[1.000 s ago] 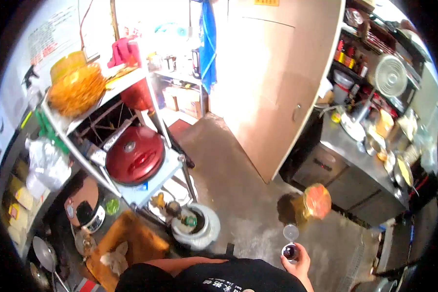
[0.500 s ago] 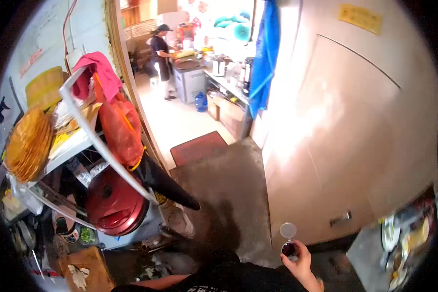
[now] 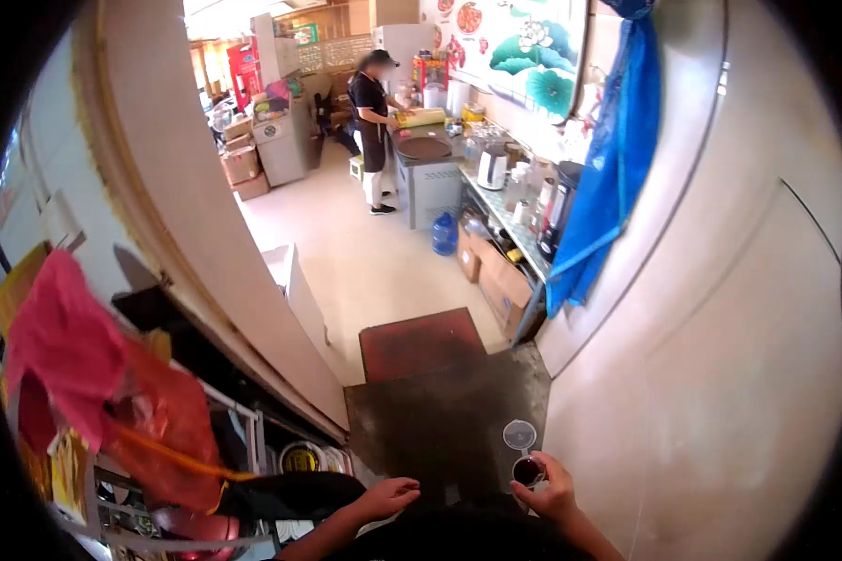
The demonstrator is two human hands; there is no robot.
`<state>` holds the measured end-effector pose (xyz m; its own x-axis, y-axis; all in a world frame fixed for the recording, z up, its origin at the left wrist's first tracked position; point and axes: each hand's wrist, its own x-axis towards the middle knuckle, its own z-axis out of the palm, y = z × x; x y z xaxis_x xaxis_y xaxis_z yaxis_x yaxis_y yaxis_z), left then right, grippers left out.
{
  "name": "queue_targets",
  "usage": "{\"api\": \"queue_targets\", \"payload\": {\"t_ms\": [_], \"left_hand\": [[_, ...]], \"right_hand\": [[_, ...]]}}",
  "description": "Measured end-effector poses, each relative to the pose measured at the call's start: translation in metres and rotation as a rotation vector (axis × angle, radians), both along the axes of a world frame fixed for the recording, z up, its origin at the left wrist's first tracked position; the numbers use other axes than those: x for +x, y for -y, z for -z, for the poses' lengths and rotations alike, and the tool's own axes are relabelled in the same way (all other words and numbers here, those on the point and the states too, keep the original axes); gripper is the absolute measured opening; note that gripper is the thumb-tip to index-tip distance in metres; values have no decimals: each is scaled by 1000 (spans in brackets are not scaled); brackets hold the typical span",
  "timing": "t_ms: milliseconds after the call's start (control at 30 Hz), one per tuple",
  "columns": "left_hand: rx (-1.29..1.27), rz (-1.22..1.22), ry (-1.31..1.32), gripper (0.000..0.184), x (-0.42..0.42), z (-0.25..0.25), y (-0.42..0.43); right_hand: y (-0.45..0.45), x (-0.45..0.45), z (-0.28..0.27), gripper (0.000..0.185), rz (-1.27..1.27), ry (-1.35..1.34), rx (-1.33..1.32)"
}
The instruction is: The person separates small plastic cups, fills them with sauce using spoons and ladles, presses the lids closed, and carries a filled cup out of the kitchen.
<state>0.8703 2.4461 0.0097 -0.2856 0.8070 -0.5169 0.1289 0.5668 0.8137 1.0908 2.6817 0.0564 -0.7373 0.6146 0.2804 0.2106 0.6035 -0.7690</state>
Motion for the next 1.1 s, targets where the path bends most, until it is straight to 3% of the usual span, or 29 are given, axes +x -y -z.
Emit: {"api": "queue_targets", "payload": {"t_ms": [100,200,267,333,500,733,800,933,1100], "left_hand": [[112,-153,32,43,-44,2,-68],[163,-204,50,42,-91,51,-111],[124,-211,10,40,-116,46,-138],[135,-431,150,38,-139,33,-162],[204,-635,97,37,-216,17,-212],[206,-773,-31,33,-347,60,-227],[196,-827,-56,31,-391,36,-238],[135,-885,-190,31,-485,13,-252],[127,-977,-196,31,-564,42,-266]], "right_hand": [[-69,-74,3,58,-126,3,-36],[-130,-147,3,58,-289,95,-63],[-170,-199,11,58,-382,65,-71],[-203,-247,4,58,-444,75,-78],[-268,-379,-4,58,-636,120,-4],[-303,-552,23,59,-756,101,-9],[-302,-597,7,58,-714,160,-108],[-320,-698,13,60,-815,140,-54],[-343,-815,48,61,-912,69,-51]]}}
